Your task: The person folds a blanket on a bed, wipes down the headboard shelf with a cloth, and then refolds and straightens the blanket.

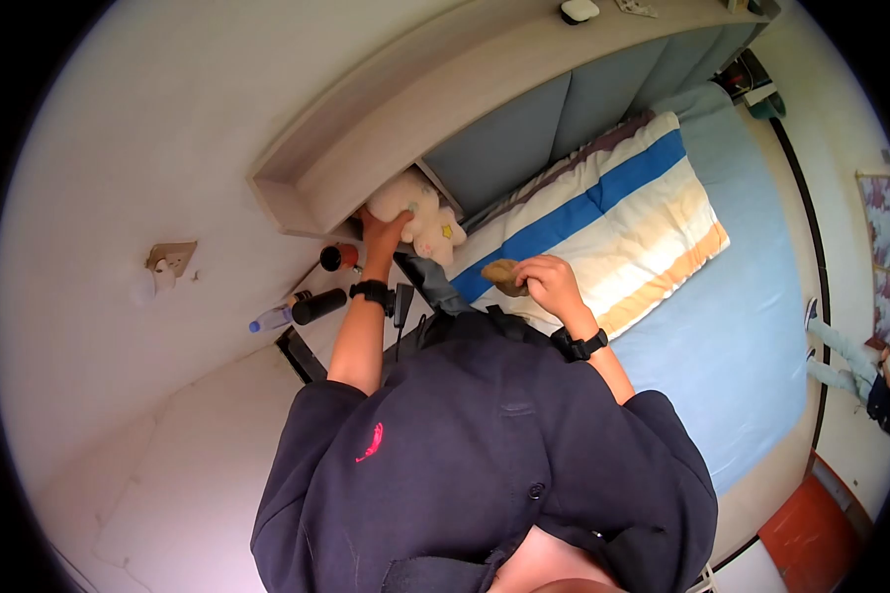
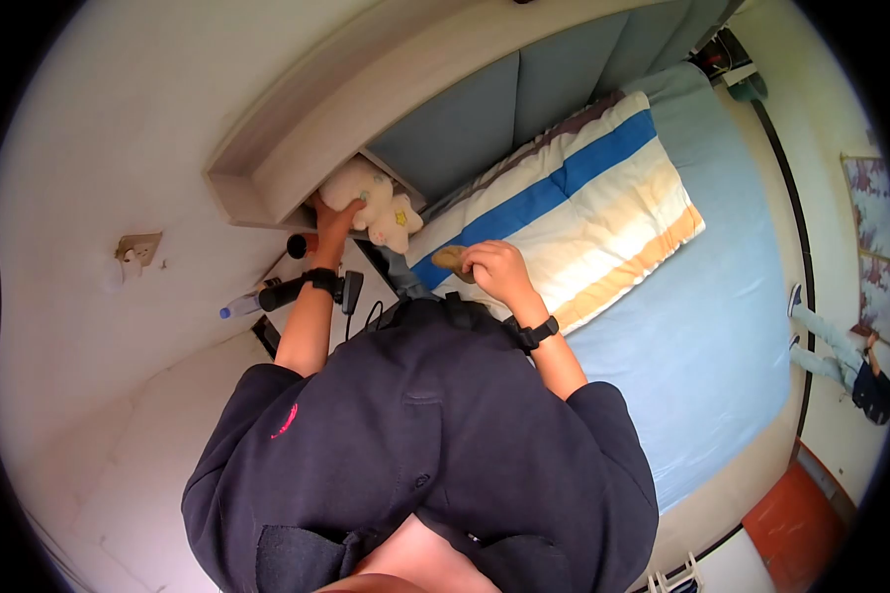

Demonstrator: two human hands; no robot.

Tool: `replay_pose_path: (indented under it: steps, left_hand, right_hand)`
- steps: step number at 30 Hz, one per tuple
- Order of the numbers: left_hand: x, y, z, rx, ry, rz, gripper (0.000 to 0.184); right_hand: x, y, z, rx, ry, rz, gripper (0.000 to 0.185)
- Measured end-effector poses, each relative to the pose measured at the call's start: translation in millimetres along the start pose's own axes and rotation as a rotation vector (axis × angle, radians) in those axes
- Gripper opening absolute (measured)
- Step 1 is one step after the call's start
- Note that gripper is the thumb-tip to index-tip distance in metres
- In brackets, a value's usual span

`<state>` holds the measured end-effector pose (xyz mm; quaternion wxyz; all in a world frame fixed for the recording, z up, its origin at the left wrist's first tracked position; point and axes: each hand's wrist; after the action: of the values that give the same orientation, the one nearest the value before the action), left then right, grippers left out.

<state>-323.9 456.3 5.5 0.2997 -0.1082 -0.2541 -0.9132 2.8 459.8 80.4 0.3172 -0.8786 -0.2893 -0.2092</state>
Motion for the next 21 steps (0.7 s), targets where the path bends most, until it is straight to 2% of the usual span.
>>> replay_pose_path:
  steps: [1,3,4,5,7,9,11,13,15,16,17,19,21]
  left_hand:
    - [4,11,4,-0.003,0.004,0.004,0.095]
    - [14,41,10,0.017,0.025,-0.167,0.094]
    - [19,57,14,-0.011,-0.008,-0.189,0.094]
    - [25,74,19,-0.011,-0.008,-0.185,0.094]
    - [38,104,30,-0.179,-0.254,-0.175,0.09]
    - [48,116,33,-0.18,-0.287,-0.189,0.085]
    - [54,122,34,-0.29,-0.376,-0.129,0.079]
    - [52,113,35,-0.284,-0.318,-0.108,0.078]
    - [43,103,49,-0.449,-0.343,0.163,0.059]
    - [38,100,51,-0.624,-0.556,0.216,0.054]
    - [33,102,51,-0.48,-0.587,0.102,0.057]
    - [16,95,35,-0.499,-0.437,0.27,0.062]
    - [11,93,32,-0.453,-0.377,0.251,0.063]
  right_hand:
    - [1,0,-1,-0.014,0.006,0.005,0.011]
    - [3,-4,-1,-0.022,0.011,0.009,0.011]
    - [4,-6,-2,-0.014,-0.002,0.031,0.01]
    - [5,-8,-3,-0.008,-0.015,0.054,0.01]
    - [5,-12,-2,-0.006,-0.03,0.053,0.01]
    - [3,-17,0,-0.006,-0.047,0.053,0.01]
    - [0,-20,3,0.021,-0.068,0.011,0.011]
    - [-2,-27,2,0.058,-0.08,-0.005,0.011]
    - [-5,-33,0,0.098,-0.089,-0.021,0.011]
    - [-7,-35,-1,0.104,-0.089,-0.037,0.011]
    - [-8,-36,-2,0.11,-0.091,-0.053,0.011]
    - [-12,-37,-3,0.127,-0.094,-0.071,0.012]
    - [-14,-40,-3,0.141,-0.087,-0.079,0.012]
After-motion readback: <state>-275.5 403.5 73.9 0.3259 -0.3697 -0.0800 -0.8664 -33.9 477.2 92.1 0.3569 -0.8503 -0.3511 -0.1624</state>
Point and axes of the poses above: each hand's wrist, its own y-axis away from the middle knuckle, its own x-axis out of the back of the hand, z = x × y, and after that the axes turned 15 degrees about x, right-handed
